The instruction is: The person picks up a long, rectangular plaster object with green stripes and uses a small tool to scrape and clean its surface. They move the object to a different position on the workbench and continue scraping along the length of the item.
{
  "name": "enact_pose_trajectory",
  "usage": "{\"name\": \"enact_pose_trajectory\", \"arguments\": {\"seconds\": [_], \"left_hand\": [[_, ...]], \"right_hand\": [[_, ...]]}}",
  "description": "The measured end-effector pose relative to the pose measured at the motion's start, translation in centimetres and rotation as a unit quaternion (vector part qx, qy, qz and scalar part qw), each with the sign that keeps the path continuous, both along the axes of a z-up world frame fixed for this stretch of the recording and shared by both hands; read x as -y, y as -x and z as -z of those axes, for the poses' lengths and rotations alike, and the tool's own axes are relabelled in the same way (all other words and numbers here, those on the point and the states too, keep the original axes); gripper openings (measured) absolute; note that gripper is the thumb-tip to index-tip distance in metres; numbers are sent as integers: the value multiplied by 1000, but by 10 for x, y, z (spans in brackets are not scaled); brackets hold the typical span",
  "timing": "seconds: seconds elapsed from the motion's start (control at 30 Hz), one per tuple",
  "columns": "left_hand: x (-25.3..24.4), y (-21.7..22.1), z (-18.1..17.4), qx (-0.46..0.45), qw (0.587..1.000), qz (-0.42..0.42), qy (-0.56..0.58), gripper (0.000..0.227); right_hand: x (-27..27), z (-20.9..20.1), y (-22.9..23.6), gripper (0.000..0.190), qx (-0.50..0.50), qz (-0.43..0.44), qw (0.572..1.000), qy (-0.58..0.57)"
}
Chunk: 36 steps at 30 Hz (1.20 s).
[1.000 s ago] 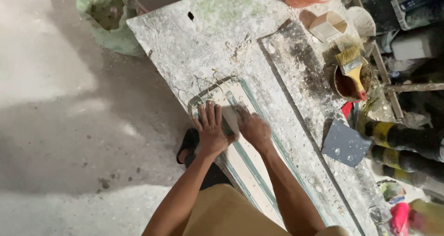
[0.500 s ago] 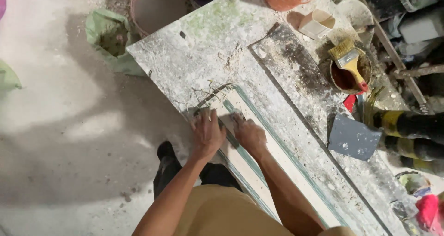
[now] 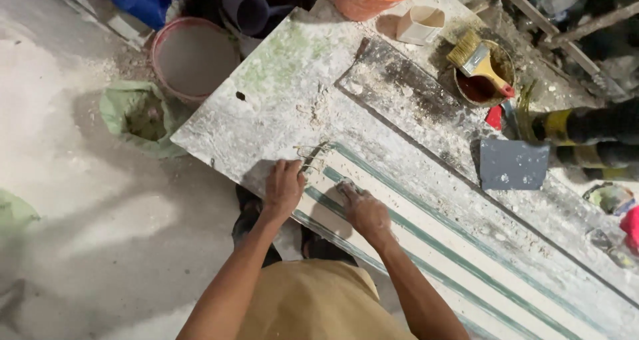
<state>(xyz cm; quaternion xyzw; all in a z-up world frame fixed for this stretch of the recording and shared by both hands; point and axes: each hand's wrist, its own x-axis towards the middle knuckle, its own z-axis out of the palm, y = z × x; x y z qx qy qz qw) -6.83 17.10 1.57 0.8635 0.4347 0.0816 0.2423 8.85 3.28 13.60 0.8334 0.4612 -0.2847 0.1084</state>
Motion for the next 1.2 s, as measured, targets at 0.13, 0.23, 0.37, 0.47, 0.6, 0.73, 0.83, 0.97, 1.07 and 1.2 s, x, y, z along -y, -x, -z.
{"name": "enact_pose_trajectory", "arguments": {"seconds": [0.13,0.23,0.37,0.47,0.6,0.73,0.83,0.97,1.07,1.2], "left_hand": [[-5,15,-16,92,984,26,149,13],[-6,21,5,46,987,91,128,5],[-7,26,-17,6,985,142,99,7],[-9,22,-24,77,959,80,261,23],[-3,31,-22,-1,972,217,91,12],[12,29,4,-38,972,230,43,14],[10,23,-57,11,974,175,146,25],[19,21,-64,-23,978,196,71,22],[33,20,-65,-45,979,182,74,24],[36,27,-39,-96,971,214,51,15]], "right_hand": [[-37,1,14,49,7,34,999,-11],[-27,-3,20,48,11,91,996,2],[-26,-1,24,51,-8,124,990,64],[-46,2,21,50,-18,130,991,29],[-27,-2,22,51,-30,130,990,38],[-36,-13,25,52,-48,138,989,13],[-45,-4,30,48,-15,118,993,8],[-23,5,21,48,-14,117,993,1],[-25,3,25,49,-17,105,994,7],[-20,18,23,42,2,83,996,-39]]}}
